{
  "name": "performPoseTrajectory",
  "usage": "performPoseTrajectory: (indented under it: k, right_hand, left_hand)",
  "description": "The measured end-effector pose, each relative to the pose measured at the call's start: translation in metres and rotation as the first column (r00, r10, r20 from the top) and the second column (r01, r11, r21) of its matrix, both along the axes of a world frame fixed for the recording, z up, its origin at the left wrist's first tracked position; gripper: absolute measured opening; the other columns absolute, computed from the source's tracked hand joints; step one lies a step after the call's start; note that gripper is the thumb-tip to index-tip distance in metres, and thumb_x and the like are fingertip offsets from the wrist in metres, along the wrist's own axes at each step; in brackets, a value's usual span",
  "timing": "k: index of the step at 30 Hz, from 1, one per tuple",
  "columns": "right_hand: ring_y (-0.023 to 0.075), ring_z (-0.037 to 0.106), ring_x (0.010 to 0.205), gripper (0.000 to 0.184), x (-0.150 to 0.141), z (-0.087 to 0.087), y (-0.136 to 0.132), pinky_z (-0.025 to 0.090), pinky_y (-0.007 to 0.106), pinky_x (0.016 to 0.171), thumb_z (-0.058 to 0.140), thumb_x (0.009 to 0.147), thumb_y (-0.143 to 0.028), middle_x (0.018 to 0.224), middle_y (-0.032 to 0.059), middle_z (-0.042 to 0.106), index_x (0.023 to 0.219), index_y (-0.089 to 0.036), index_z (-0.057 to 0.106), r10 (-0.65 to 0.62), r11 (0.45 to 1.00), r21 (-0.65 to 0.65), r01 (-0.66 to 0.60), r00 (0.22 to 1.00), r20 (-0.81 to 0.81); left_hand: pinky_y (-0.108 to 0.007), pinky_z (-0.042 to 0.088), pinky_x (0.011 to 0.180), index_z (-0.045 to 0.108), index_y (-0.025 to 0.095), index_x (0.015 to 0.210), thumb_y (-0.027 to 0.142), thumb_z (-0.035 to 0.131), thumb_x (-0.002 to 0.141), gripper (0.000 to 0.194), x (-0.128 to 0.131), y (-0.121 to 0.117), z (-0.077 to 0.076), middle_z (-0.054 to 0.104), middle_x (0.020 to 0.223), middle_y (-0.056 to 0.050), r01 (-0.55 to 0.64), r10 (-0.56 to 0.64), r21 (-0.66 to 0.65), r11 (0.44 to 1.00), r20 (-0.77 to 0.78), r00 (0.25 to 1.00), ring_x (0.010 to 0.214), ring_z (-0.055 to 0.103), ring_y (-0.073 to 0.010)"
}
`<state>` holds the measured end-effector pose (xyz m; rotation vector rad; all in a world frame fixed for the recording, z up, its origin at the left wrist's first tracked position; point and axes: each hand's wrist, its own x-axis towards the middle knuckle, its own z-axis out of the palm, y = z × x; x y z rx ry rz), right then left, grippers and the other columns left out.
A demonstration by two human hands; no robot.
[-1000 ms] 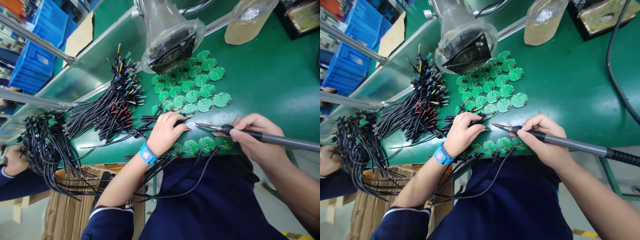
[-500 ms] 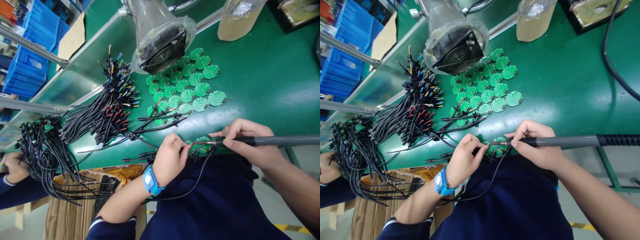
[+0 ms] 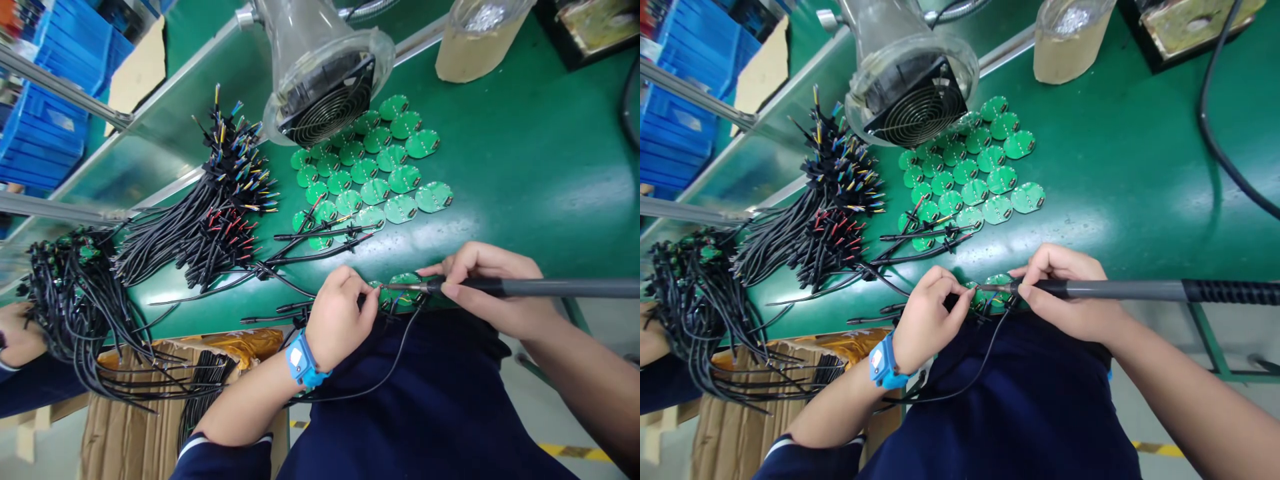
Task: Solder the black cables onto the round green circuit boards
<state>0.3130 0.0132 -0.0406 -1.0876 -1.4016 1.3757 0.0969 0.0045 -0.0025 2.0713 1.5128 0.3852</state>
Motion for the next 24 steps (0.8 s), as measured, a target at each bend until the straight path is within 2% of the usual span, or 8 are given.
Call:
performPoseTrajectory:
  k: [11,16,20,24]
  right_hand:
    - [0.0131,0.059,0.065,0.011,0.002,-0.003,-0.001,0.054,0.039,0.077,0.063,0.071,-0.016,0.061,-0.0046,0.049,0.071,-0.021,0.054,0.026,1.000,0.009,-0.026,1.000,-0.014]
    - [0.0118,0.056,0.062,0.010,0.009,-0.005,-0.001,0.054,0.039,0.076,0.061,0.074,-0.014,0.063,-0.0043,0.048,0.072,-0.021,0.054,-0.046,0.999,-0.028,0.042,0.985,-0.164]
    - [0.0132,0.058,0.064,0.010,0.013,-0.006,-0.001,0.054,0.032,0.065,0.063,0.073,-0.019,0.061,-0.0039,0.048,0.071,-0.021,0.053,-0.020,0.998,-0.053,0.017,0.998,-0.063]
    - [0.0133,0.059,0.066,0.010,0.012,-0.005,0.001,0.054,0.032,0.066,0.062,0.074,-0.022,0.063,-0.0036,0.049,0.071,-0.021,0.053,0.030,0.999,-0.029,-0.030,1.000,-0.005]
  left_hand:
    - [-0.031,0.045,0.072,0.056,0.015,0.074,0.022,0.049,0.086,0.015,0.001,-0.001,-0.001,0.051,0.078,-0.005,-0.006,0.006,0.016,1.000,-0.017,1.000,0.077,0.051,-0.0162]
    - [-0.031,0.045,0.073,0.056,0.015,0.074,0.021,0.050,0.085,0.014,0.001,0.000,-0.001,0.051,0.078,-0.005,0.002,-0.002,0.023,1.000,-0.021,1.000,0.078,0.051,-0.0161]
    - [-0.031,0.045,0.072,0.057,0.014,0.075,0.021,0.050,0.086,0.014,-0.001,-0.002,-0.003,0.051,0.078,-0.005,0.018,-0.016,0.059,0.998,-0.024,1.000,0.077,0.050,-0.0158]
    - [-0.031,0.045,0.074,0.060,0.014,0.082,0.022,0.049,0.087,0.014,-0.005,-0.004,-0.006,0.052,0.082,-0.006,0.108,-0.105,0.109,0.988,-0.039,0.994,0.080,0.050,-0.0158]
